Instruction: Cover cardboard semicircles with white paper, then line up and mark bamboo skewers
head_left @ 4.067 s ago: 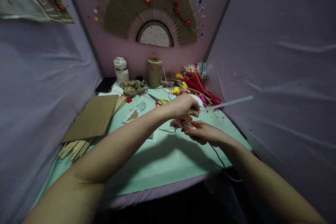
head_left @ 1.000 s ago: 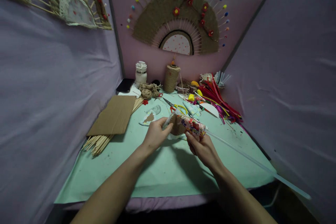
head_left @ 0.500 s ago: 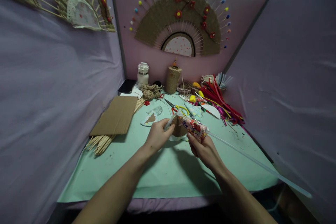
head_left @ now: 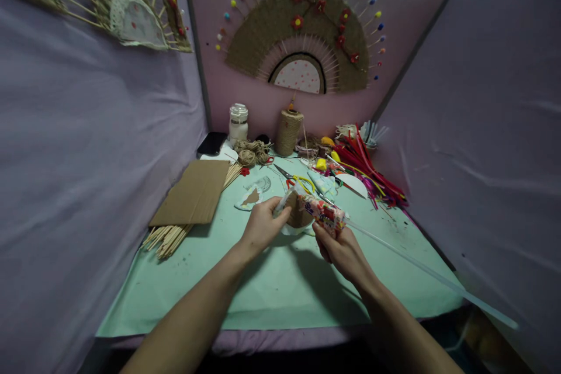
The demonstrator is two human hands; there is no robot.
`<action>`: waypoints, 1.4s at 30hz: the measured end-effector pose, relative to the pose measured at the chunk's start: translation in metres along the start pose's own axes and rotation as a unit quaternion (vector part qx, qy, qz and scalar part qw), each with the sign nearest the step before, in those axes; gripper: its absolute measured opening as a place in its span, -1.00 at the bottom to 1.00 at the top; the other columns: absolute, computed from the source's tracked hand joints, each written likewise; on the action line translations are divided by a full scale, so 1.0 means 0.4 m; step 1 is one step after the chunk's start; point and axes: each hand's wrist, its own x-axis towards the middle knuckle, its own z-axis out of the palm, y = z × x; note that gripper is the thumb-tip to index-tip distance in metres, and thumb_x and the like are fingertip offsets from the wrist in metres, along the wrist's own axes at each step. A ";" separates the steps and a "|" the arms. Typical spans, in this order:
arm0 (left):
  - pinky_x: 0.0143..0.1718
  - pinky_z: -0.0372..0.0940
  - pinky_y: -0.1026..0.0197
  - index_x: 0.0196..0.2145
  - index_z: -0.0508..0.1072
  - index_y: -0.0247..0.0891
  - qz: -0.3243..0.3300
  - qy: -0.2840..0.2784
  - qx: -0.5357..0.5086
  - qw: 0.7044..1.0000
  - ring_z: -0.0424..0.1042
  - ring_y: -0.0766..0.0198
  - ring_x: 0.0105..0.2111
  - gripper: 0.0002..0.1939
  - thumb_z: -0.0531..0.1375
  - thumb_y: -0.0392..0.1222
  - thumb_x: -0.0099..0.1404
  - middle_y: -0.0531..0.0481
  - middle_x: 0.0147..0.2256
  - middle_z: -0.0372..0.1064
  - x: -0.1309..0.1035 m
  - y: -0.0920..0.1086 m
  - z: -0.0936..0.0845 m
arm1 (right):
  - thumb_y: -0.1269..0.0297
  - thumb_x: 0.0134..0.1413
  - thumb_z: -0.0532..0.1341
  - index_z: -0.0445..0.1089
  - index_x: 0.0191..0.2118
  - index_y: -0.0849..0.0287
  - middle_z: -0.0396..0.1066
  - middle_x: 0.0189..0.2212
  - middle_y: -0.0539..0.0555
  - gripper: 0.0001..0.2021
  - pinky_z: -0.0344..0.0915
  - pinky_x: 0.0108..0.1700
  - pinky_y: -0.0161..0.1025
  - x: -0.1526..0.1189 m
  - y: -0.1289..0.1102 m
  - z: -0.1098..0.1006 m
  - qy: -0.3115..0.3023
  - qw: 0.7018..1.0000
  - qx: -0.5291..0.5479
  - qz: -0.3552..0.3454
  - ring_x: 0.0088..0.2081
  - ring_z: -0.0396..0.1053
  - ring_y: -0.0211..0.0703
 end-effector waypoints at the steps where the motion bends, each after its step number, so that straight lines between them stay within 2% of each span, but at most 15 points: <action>1: -0.31 0.22 0.27 -0.29 0.50 -0.27 0.000 0.001 -0.002 1.000 0.41 0.24 -0.35 -0.78 0.12 -0.13 0.21 0.04 -0.39 0.49 0.000 0.000 0.000 | -0.16 0.11 0.11 0.14 -0.66 0.13 0.11 -0.80 -0.07 -0.48 -0.02 -0.62 -0.32 0.000 -0.001 -0.001 -0.001 1.000 -0.002 0.000 -0.70 0.04 -0.34; 12: -0.32 0.21 0.28 -0.30 0.50 -0.28 0.002 -0.011 0.002 1.000 0.41 0.25 -0.36 -0.77 0.11 -0.12 0.21 0.04 -0.38 0.49 0.002 -0.011 0.007 | -0.24 0.03 0.13 0.14 -0.65 0.12 0.10 -0.81 -0.08 -0.46 -0.02 -0.63 -0.31 -0.001 -0.009 0.000 0.005 1.000 0.010 0.006 -0.72 0.03 -0.34; 17: -0.33 0.19 0.27 -0.31 0.51 -0.29 0.004 -0.022 0.017 1.000 0.38 0.25 -0.37 -0.75 0.11 -0.10 0.21 0.04 -0.40 0.47 0.003 -0.017 0.009 | -0.21 0.07 0.12 0.15 -0.67 0.13 0.10 -0.82 -0.07 -0.46 0.00 -0.62 -0.32 0.003 -0.002 -0.002 0.000 1.000 0.001 0.003 -0.72 0.04 -0.34; 25: -0.34 0.19 0.29 -0.32 0.51 -0.28 0.004 -0.009 0.012 1.000 0.39 0.26 -0.37 -0.77 0.11 -0.12 0.22 0.06 -0.42 0.46 0.003 -0.012 0.006 | -0.15 0.10 0.11 0.13 -0.66 0.12 0.10 -0.82 -0.09 -0.50 -0.01 -0.63 -0.33 0.000 -0.008 -0.003 -0.005 1.000 0.004 0.006 -0.72 0.03 -0.35; 30: -0.31 0.21 0.28 -0.27 0.52 -0.28 -0.003 -0.006 0.000 1.000 0.41 0.25 -0.35 -0.75 0.11 -0.13 0.21 0.05 -0.37 0.49 0.004 -0.014 0.006 | -0.14 0.09 0.11 0.14 -0.65 0.12 0.11 -0.81 -0.08 -0.51 -0.01 -0.64 -0.33 -0.003 -0.008 -0.006 -0.007 1.000 -0.001 0.009 -0.73 0.04 -0.35; 42: -0.33 0.21 0.27 -0.31 0.52 -0.29 -0.006 0.003 0.001 1.000 0.38 0.25 -0.38 -0.75 0.10 -0.11 0.21 0.06 -0.41 0.47 0.006 -0.012 0.003 | -0.12 0.08 0.12 0.15 -0.68 0.13 0.13 -0.80 -0.07 -0.51 0.02 -0.62 -0.33 -0.004 -0.003 -0.016 -0.001 0.999 -0.019 0.030 -0.72 0.06 -0.34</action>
